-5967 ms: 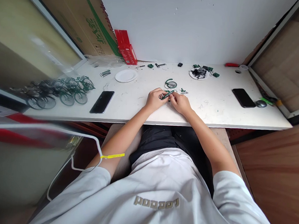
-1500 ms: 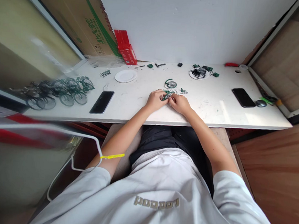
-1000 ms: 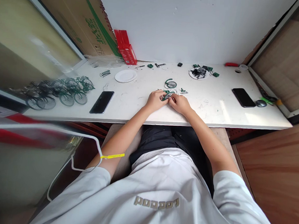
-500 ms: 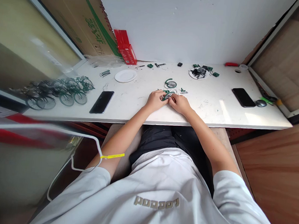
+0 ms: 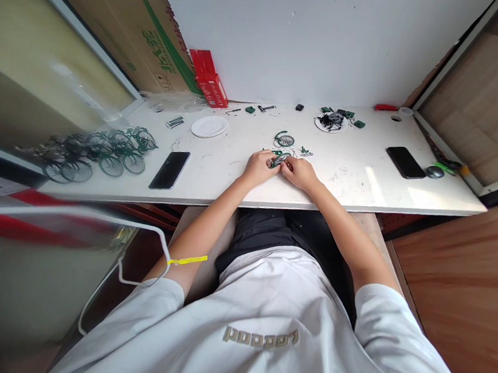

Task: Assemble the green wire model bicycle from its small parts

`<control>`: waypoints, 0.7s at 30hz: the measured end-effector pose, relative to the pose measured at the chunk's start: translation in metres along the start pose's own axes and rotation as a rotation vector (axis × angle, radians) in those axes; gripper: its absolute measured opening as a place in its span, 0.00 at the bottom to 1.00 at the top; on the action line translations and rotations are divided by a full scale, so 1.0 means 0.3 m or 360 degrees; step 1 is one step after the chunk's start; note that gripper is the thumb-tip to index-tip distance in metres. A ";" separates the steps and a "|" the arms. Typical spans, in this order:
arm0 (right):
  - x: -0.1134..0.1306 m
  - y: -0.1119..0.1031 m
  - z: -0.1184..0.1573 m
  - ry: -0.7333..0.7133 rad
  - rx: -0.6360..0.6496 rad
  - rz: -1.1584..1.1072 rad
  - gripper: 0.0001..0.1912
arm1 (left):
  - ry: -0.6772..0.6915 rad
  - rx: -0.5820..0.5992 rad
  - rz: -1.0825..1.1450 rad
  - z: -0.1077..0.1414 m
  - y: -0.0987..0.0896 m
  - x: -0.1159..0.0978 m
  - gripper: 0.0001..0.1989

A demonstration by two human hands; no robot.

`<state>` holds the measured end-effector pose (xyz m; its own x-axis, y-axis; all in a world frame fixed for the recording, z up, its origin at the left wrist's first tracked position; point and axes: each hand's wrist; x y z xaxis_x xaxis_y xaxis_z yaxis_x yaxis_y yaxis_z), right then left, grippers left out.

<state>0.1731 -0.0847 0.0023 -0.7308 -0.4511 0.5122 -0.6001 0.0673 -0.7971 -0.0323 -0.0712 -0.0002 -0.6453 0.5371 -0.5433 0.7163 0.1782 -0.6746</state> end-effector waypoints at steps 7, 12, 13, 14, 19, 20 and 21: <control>0.001 0.000 0.000 0.0014 0.0009 0.0010 0.16 | 0.0004 -0.0003 -0.0004 0.000 0.001 0.003 0.10; 0.005 -0.002 0.000 0.0027 0.0020 0.0025 0.16 | 0.0018 -0.0008 -0.0004 0.000 0.003 0.005 0.10; 0.005 -0.002 -0.001 0.0029 0.0018 0.0029 0.16 | 0.0018 -0.0007 -0.0004 0.000 0.003 0.004 0.10; 0.004 -0.001 -0.001 0.0027 0.0015 0.0031 0.16 | 0.0016 -0.0008 -0.0004 0.000 0.003 0.004 0.10; 0.002 0.001 -0.001 0.0012 0.0001 0.0020 0.16 | 0.0000 -0.0006 -0.0010 -0.001 0.004 0.003 0.11; 0.002 0.001 0.000 0.0012 0.0003 0.0017 0.16 | -0.0001 -0.0003 -0.0009 -0.001 0.004 0.003 0.12; 0.002 0.001 0.000 0.0013 0.0006 0.0015 0.16 | -0.0001 -0.0001 -0.0008 -0.001 0.004 0.004 0.12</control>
<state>0.1725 -0.0848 0.0024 -0.7391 -0.4434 0.5071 -0.5920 0.0684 -0.8031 -0.0320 -0.0700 -0.0017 -0.6489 0.5356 -0.5405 0.7134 0.1812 -0.6769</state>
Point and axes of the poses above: each hand's wrist, its own z-axis away from the middle knuckle, its own y-axis out of the palm, x = y × z, and after that the axes turned 2 degrees about -x, right-handed
